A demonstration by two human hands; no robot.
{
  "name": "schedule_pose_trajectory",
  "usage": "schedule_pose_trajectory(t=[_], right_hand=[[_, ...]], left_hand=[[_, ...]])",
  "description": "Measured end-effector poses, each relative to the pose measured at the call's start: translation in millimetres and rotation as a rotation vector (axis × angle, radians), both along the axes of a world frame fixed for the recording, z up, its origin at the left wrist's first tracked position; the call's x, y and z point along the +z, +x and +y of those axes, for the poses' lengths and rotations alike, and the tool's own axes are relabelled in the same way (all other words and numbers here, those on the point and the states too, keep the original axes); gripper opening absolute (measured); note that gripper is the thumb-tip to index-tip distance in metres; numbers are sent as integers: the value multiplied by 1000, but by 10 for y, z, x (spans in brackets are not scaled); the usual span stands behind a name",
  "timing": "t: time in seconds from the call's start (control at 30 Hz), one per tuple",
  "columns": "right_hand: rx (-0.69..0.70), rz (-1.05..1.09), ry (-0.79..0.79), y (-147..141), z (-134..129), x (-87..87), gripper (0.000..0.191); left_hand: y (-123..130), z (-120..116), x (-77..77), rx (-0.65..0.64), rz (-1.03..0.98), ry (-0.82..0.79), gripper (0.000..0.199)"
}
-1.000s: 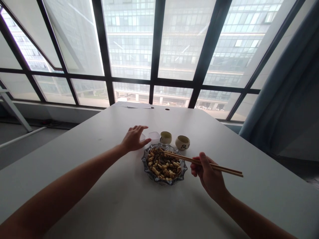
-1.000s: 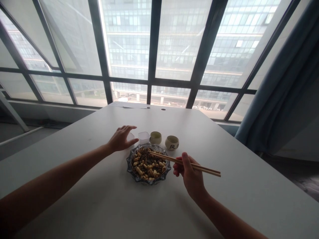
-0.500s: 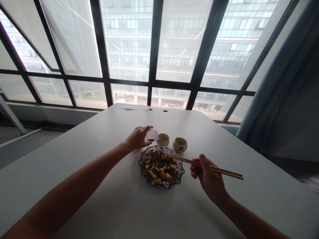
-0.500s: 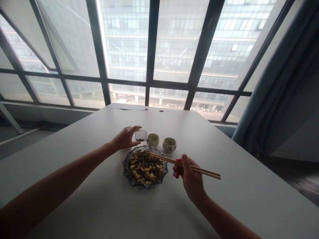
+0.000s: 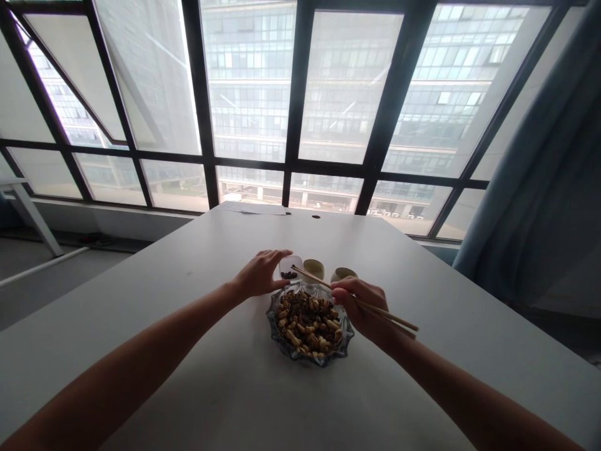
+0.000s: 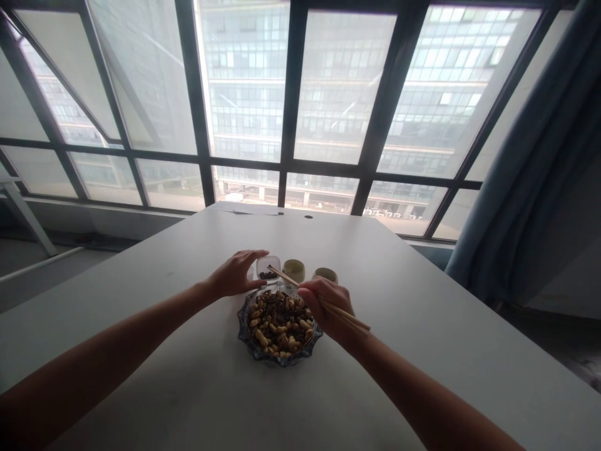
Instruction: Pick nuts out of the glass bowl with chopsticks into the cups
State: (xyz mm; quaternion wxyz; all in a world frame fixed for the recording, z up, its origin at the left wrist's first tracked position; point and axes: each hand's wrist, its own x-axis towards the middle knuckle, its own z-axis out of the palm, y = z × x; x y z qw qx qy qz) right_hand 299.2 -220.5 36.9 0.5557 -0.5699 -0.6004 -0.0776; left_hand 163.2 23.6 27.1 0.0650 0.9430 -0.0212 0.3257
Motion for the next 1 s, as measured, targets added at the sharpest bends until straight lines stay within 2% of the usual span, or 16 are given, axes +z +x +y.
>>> schedule_pose_trajectory(t=[0.1, 0.23, 0.33, 0.5, 0.6, 0.73, 0.9, 1.0], right_hand=[[79, -137, -113, 49, 86, 21, 18], [119, -91, -151, 30, 68, 44, 18], [60, -53, -106, -12, -37, 73, 23], [-76, 135, -39, -26, -263, 85, 41], [-95, 239, -80, -12, -358, 38, 48], [-136, 224, -125, -19, -412, -65, 45], [-144, 269, -186, -73, -403, -206, 41], [-96, 347, -227, -96, -397, -255, 44]], left_hand=[[15, -6, -12, 4, -5, -7, 64], [31, 6, -42, -4, -16, -22, 62], [40, 6, -43, 24, -9, -40, 62], [96, 19, -12, 191, 100, -45, 61], [148, 53, -16, 252, 167, -69, 62], [146, 96, -37, 255, 192, -98, 66], [-13, 170, -92, 240, 122, -152, 71], [-120, 242, -202, 251, 49, -242, 68]])
